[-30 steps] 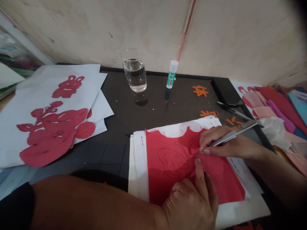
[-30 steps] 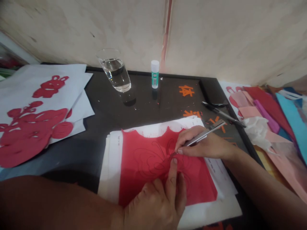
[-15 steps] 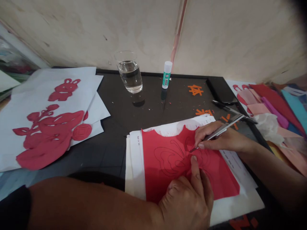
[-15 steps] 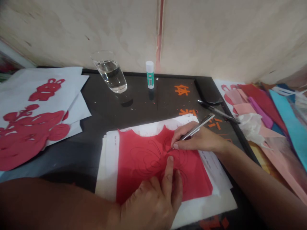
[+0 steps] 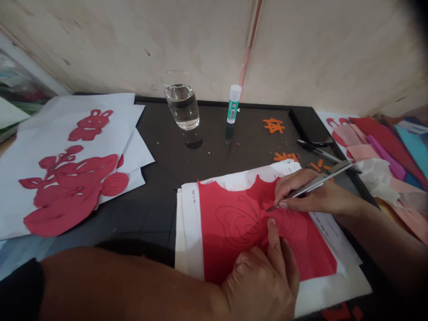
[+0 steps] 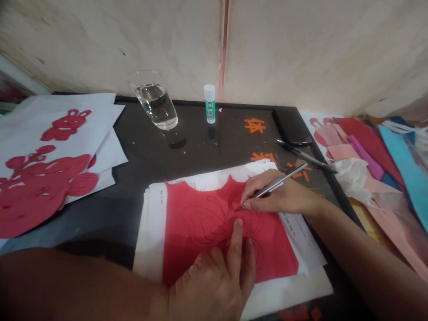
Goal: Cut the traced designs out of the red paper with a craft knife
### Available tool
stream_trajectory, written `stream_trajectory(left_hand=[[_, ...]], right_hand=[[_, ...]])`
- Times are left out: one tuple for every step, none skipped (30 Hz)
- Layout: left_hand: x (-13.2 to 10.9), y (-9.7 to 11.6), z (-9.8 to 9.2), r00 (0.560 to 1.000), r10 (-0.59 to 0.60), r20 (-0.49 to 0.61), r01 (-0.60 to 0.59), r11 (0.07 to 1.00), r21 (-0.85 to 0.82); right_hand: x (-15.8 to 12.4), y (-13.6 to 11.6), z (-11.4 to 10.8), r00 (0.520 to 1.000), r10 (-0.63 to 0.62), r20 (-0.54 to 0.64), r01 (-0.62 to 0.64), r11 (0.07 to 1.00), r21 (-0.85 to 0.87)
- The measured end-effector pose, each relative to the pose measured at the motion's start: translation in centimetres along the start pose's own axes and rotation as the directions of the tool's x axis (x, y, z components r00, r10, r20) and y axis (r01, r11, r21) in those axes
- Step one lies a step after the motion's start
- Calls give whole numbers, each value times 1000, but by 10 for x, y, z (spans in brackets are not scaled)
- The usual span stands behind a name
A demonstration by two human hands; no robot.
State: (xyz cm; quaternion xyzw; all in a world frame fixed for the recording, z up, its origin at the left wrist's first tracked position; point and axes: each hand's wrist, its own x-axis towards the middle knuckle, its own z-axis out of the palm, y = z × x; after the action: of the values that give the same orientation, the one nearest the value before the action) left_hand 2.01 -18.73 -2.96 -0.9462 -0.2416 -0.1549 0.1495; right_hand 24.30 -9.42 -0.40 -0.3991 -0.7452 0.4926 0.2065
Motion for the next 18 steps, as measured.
stream_trajectory(left_hand=[[0,-1,-1,1000,21,1,-21,1000,0],[0,-3,-1,999,33,1,-33,999,-1],[1,-4,-2,999,36,4,-36,999,-4],[1,-5,-3,999,32,5,-32,999,-6],[1,-6,-3,999,37,6,-37,999,-10],[1,-6,-3,999,42,7,-42,999,-13],[1,-6,-3,999,40,10,-40,999,-13],[1,-6,-3,999,36,15,-36,999,-10],[0,-6,-3,999,36,19,-36,999,-5],[0,-5,-2,999,43,21,-43,999,1],[-1,-5,-2,998,51,25,-51,999,7],[-1,-5,-2,998,56,26,-57,998,11],[-2,-4,-1,998,57,29,-58,998,12],[-2,-4,-1,998,51,33,-52,999,10],[-2,-4,-2,998,39,39,-39,999,7],[-1,-3,-2,999,27,43,-27,1000,4],[-1,-2,-2,999,22,41,-22,1000,-1],[-1,-2,-1,999,19,35,-19,1000,-6]], right_hand=[[0,0,0,1000,-7,1,7,1000,-3],[0,0,0,1000,-7,0,7,1000,0],[0,0,0,1000,0,1,0,1000,10],[1,0,-1,1000,9,0,-9,1000,22],[1,1,-1,1000,20,-2,-20,999,31],[1,1,-1,999,31,-6,-31,999,37],[1,0,-2,999,47,-12,-47,998,38],[1,0,-2,997,71,-18,-70,997,37],[1,0,-2,995,97,-27,-96,995,37],[1,0,-2,992,119,-36,-118,992,36],[0,0,-2,989,138,-46,-136,990,38],[0,0,-2,987,149,-55,-147,988,42],[0,0,-2,986,156,-61,-153,987,47],[-1,0,-2,985,159,-65,-156,986,53],[-1,0,-2,984,164,-68,-160,985,57],[-1,0,-2,984,167,-67,-163,985,62],[-1,0,-2,983,170,-69,-165,984,66],[0,0,-2,983,171,-69,-166,984,69]])
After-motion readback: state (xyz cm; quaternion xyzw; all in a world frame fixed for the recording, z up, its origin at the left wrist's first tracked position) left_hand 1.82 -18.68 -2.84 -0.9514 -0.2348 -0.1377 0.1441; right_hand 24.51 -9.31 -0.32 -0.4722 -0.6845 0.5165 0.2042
